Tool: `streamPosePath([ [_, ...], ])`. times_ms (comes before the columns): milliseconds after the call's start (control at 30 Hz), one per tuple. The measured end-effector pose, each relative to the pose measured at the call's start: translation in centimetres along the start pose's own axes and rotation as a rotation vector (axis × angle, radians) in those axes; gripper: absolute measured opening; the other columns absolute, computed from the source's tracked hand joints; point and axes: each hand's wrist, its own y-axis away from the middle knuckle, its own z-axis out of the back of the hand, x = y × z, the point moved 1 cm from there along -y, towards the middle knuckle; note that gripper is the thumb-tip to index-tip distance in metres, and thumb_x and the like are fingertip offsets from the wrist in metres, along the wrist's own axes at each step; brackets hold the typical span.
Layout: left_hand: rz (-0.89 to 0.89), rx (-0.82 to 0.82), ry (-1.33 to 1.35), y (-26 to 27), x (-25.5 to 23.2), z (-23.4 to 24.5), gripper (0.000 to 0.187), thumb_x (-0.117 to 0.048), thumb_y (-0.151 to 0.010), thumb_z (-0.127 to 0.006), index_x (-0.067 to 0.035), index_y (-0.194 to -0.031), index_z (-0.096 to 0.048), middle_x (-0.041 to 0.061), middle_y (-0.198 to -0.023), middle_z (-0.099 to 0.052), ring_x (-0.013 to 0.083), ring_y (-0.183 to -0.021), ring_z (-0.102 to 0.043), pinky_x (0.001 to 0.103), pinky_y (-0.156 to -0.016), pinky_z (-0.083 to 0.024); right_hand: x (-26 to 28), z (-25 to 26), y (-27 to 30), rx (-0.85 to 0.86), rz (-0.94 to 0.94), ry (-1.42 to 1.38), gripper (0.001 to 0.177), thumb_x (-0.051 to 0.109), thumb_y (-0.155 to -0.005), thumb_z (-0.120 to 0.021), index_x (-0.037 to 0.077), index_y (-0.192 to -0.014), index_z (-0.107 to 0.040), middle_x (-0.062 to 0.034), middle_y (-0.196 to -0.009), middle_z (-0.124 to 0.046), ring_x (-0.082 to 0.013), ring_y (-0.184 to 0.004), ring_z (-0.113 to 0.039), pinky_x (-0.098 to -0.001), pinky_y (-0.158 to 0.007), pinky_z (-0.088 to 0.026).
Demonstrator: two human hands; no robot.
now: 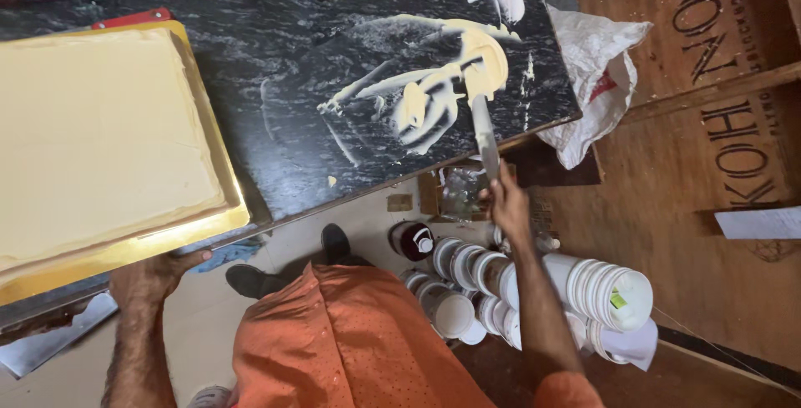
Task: The person uses a metal spatula to spread a yellow compound onto a rectangular board. They repeatedly scoop the compound from a pile on the table and smooth it across the board's surface, occasionally scraping the spatula clean.
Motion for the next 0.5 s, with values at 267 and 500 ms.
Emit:
streamPosePath([
  [267,0.093,-0.026,-0.008,0.1,0.3,-0.9,0.095,-0.063,-0.051,-0.092,-0.014,-0.129,-0.070,0.009,-0.114,-0.076,0.0334,-0.101,-0.069,0.050,-0.080,-0.058,1.3,-13.4,0.0,0.099,-0.023,0.075,0.048,0.028,-0.109,-0.045,0.015,-0.156,-0.046,-0.0134,-0.089,-0.073,-0.0196,-0.066,-0.069,-0.0344,-0.054,-0.057],
  [500,0.161,0.027,0.014,0.2,0.0,-0.8,0.092,-0.062,-0.050,-0.093,-0.016,-0.128,-0.071,0.008,-0.112,-0.076,0.0321,-0.101,-0.070,0.051,-0.079,-0.058,0.7,-14.7,4.2,0.355,0.129,-0.212,0.031,0.019,-0.105,-0.058,0.006,-0.132,-0.062,-0.0089,-0.079,-0.068,-0.0138,-0.062,-0.063,-0.0314,-0.055,-0.055],
])
